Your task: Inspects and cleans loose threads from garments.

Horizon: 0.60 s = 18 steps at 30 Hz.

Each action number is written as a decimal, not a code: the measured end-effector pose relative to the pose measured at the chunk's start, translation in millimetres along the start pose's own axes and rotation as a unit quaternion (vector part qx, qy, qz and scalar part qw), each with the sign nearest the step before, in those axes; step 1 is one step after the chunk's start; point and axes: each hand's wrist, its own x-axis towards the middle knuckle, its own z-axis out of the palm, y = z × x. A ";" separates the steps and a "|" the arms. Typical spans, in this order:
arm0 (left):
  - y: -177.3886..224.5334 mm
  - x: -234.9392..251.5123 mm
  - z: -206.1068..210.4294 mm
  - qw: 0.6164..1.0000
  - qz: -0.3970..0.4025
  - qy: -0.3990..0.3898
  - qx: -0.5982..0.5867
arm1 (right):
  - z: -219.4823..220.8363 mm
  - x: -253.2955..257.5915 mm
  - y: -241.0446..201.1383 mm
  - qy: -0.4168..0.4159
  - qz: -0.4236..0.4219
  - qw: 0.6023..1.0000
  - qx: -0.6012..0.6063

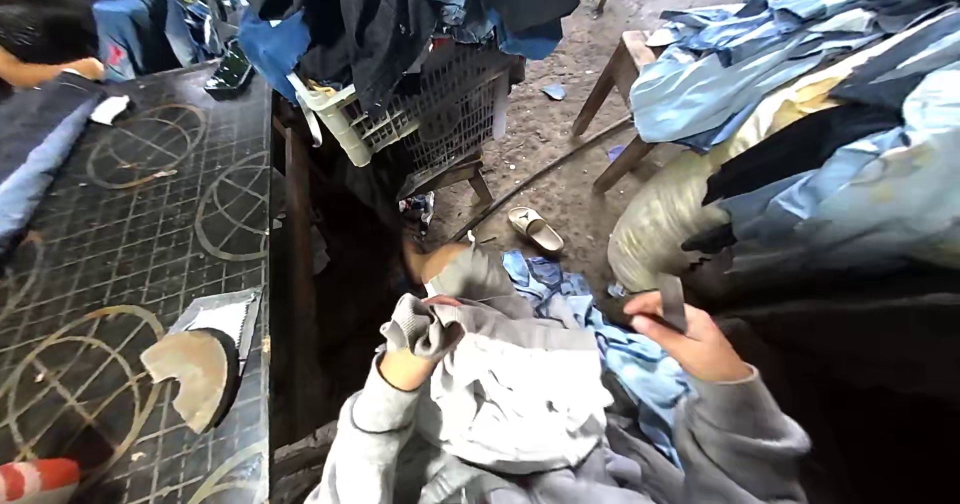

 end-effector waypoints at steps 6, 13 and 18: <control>-5.1 -28.4 10.2 0.976 -0.194 0.077 -0.056 | 77.4 6.5 -16.0 -0.009 0.015 0.989 -0.150; -20.4 -59.6 3.8 0.973 -0.111 0.165 -0.120 | 105.6 13.4 -18.0 -0.119 0.062 0.973 -0.189; -23.1 -60.8 11.5 0.968 -0.111 0.175 -0.141 | 96.3 25.5 -41.5 -0.139 0.090 0.949 -0.269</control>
